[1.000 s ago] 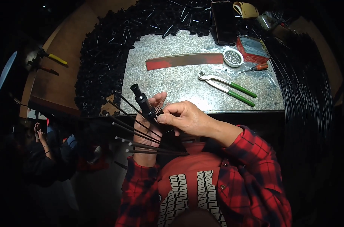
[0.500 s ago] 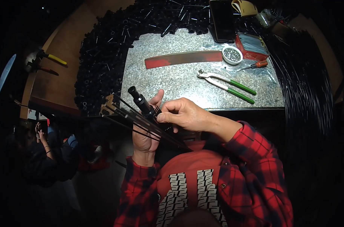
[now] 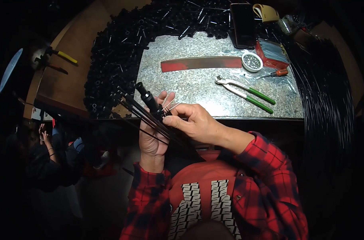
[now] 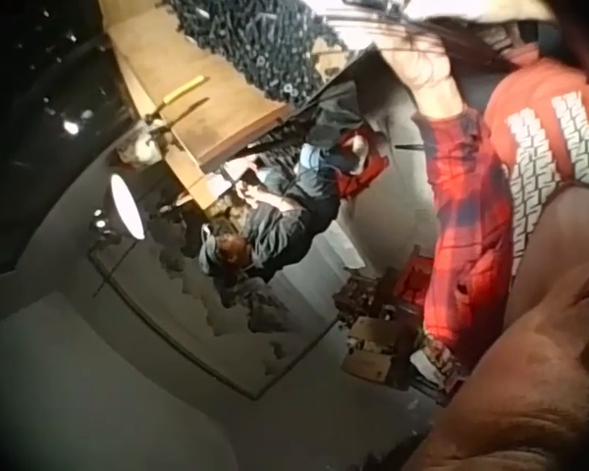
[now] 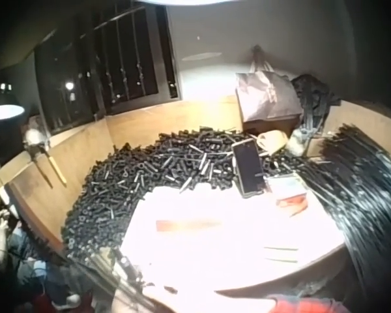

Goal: The recorder is assembling black wire bundles into connectors and trimming the excess wire at a factory workstation.

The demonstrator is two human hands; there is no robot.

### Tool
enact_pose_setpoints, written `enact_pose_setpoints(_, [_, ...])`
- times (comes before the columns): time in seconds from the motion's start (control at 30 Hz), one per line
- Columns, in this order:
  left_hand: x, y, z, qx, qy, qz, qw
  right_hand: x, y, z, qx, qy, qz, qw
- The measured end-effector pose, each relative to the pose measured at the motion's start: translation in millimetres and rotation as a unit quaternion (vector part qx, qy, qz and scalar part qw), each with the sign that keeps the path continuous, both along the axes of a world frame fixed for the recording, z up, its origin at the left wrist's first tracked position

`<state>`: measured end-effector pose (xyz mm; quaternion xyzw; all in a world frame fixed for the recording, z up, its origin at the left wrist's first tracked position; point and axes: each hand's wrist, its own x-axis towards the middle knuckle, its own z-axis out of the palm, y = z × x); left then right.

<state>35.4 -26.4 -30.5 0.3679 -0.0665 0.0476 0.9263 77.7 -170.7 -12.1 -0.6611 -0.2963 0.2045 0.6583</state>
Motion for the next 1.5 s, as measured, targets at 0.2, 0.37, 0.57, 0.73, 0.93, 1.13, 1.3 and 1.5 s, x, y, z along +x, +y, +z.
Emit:
enact_pose_setpoints(0.2, [-18.7,6.1,10.5,0.067,-0.04,0.183,0.98,-6.4,24.7,7.2,0.029,-0.15,-0.096,0.984])
enact_pose_setpoints(0.37, [-30.4,18.5,18.4,0.175,-0.066,0.22,0.957,-7.0,39.1,7.2,0.043,-0.224,-0.103,0.968])
enact_pose_setpoints(0.57, [-29.6,35.6,26.5,0.219,0.033,0.267,0.938,-9.1,46.8,4.4,0.053,-0.245,-0.073,0.965])
enact_pose_setpoints(0.73, [-29.9,37.6,25.9,0.283,0.004,0.285,0.916,-8.4,45.5,2.9,0.021,-0.224,-0.05,0.973])
enact_pose_setpoints(0.93, [-30.5,43.0,19.3,0.259,-0.01,0.269,0.928,-7.7,43.1,6.1,0.021,-0.169,-0.033,0.985])
enact_pose_setpoints(1.13, [-32.9,45.9,19.9,0.239,-0.028,0.249,0.938,-1.7,41.5,4.8,0.01,-0.092,0.019,0.996])
enact_pose_setpoints(1.3, [-33.7,53.4,23.7,0.224,-0.061,0.148,0.961,5.3,33.8,16.8,-0.029,0.099,0.116,0.988])
enact_pose_setpoints(1.5, [-30.5,70.9,16.6,0.255,-0.066,0.059,0.963,6.9,34.5,10.0,-0.013,0.129,0.147,0.981])
